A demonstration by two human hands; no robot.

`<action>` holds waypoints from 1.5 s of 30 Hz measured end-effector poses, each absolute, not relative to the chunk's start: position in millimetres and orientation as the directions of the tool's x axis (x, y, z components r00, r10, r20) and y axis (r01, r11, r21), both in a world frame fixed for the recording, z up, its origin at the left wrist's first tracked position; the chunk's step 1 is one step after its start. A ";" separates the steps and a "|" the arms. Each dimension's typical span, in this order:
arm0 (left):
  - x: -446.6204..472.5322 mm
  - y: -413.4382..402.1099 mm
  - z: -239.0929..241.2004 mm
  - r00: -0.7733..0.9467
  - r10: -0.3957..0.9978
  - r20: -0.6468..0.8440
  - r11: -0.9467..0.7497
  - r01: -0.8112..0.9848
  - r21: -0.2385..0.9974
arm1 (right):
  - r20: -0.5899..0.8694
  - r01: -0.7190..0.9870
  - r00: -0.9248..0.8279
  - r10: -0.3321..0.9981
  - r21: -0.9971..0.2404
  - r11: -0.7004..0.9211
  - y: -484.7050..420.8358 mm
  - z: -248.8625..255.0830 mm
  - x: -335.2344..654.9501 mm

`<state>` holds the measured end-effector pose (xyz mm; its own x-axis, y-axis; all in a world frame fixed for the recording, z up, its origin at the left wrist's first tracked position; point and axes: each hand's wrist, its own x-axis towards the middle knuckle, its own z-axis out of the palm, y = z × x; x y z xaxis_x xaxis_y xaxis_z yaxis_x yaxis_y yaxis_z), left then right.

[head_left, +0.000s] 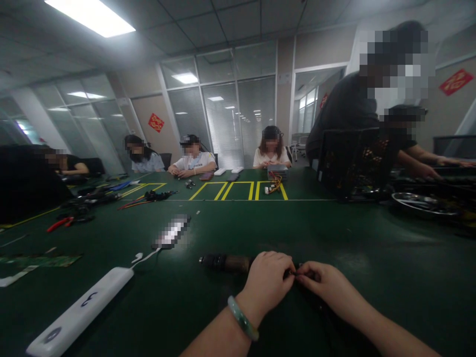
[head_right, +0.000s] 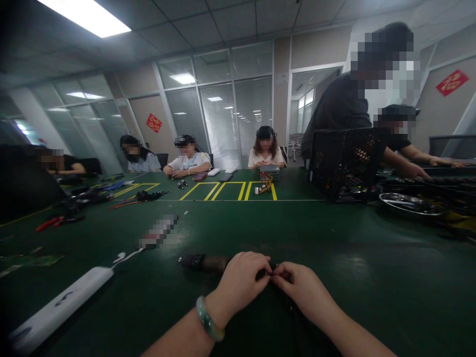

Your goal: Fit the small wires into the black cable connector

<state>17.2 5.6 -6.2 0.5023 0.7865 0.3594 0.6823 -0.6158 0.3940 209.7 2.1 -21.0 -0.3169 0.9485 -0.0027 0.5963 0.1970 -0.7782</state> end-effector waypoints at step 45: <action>18.3 6.3 -8.7 0.458 0.815 0.355 -0.571 0.738 0.359 | 0.092 0.637 -0.228 0.969 -0.739 0.220 2.4 -20.3 205.7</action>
<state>18.3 6.3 -8.7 0.4579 0.8150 0.3551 0.7381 -0.5712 0.3590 205.7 2.4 -20.3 -0.2280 0.9693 0.0921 0.6373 0.2200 -0.7386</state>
